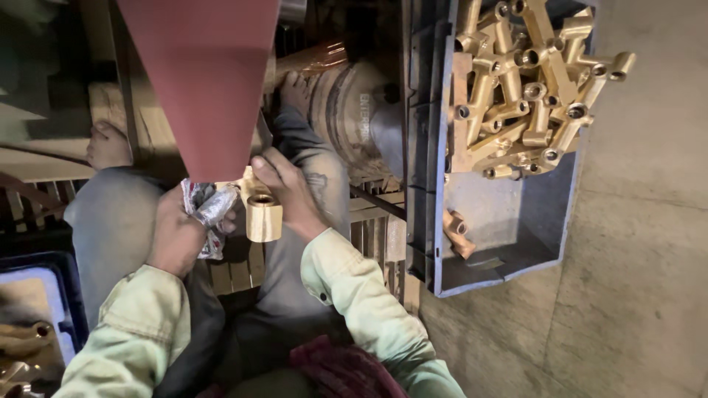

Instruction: The person sits on the floor and uses a belt sander to polish brass metal parts. They hold each part with a cloth, press it against the moving belt, and then place the finished part into a blue crate.

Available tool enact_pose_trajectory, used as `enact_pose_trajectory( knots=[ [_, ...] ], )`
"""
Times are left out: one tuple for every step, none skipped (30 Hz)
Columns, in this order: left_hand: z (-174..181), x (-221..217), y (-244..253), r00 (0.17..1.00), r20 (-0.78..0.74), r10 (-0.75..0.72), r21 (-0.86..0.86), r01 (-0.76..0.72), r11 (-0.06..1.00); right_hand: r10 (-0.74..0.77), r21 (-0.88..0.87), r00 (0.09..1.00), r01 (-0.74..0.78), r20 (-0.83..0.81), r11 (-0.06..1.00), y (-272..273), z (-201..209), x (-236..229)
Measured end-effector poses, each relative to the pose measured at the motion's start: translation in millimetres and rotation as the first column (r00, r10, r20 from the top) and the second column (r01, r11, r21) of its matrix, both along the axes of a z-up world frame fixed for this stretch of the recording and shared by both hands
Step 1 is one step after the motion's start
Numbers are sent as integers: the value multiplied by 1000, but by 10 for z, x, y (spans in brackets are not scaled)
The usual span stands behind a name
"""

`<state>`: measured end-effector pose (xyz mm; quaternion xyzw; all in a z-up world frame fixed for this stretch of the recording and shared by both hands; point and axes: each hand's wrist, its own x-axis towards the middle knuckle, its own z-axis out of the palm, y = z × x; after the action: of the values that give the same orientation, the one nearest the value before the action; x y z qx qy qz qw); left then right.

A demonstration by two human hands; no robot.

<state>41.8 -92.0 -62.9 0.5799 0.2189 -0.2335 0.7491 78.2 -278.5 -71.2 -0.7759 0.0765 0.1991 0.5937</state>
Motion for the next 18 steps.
enact_pose_trajectory(
  knots=[
    [13, 14, -2, 1000, -14, -10, 21, 10, 1000, 0, 18, 1000, -1, 4, 1000, 1, 0, 6],
    [20, 24, -5, 999, -29, -19, 41, 20, 999, 1, 36, 1000, -1, 8, 999, 1, -2, 8],
    [22, 31, -7, 999, -45, -30, 61, 33, 998, 0, 53, 1000, 0, 11, 999, 2, -7, 5],
    [17, 40, -7, 998, -50, -32, 52, 34, 998, -2, 16, 1000, 2, 2, 1000, 4, -18, 11],
    [7, 49, -8, 998, -54, -32, 44, 35, 998, -3, -20, 1000, 3, -6, 1000, 6, -35, 26],
    [-1, 49, -8, 998, -58, -33, 37, 35, 999, -4, -56, 1000, 3, -14, 998, 7, -46, 29],
    [-10, 49, -1, 998, -60, -18, 6, 18, 1000, -11, -28, 999, 10, -38, 1000, 13, -56, 34],
    [-16, 42, 6, 998, -62, -3, -25, 2, 1000, -19, 0, 998, 19, -63, 1000, 17, -62, 36],
    [-26, 49, 1, 998, -61, 9, -57, -12, 998, -28, 26, 996, 31, -85, 999, 6, -68, 45],
    [-39, 55, -5, 998, -55, 13, -58, -16, 998, -2, 20, 1000, 2, -14, 1000, -9, -78, 49],
    [-57, 57, -7, 999, -46, 18, -59, -20, 998, 26, 12, 998, -27, 60, 1000, -20, -92, 46],
    [-78, 57, -6, 999, -38, 22, -60, -24, 998, 54, 1, 990, -55, 133, 998, -29, -115, 42],
    [-111, 63, -4, 999, -31, 25, -82, -27, 996, 25, 22, 997, -26, 78, 999, -28, -153, 47],
    [-136, 43, -3, 999, -24, 27, -104, -29, 994, -4, 41, 1000, 3, 21, 999, -19, -188, 16],
    [-164, 36, -1, 999, -13, 30, -128, -32, 991, -31, 57, 999, 32, -31, 998, -16, -223, -1],
    [-190, 30, 3, 1000, 6, 23, -118, -22, 993, -53, 103, 997, 57, -48, 993, -11, -261, -8],
    [-212, 27, 5, 1000, 28, 15, -108, -12, 994, -74, 149, 995, 82, -62, 985, -12, -294, -10],
    [-225, 23, 0, 999, 49, 7, -97, -2, 995, -94, 195, 993, 107, -77, 975, -17, -317, -5]
  ],
)
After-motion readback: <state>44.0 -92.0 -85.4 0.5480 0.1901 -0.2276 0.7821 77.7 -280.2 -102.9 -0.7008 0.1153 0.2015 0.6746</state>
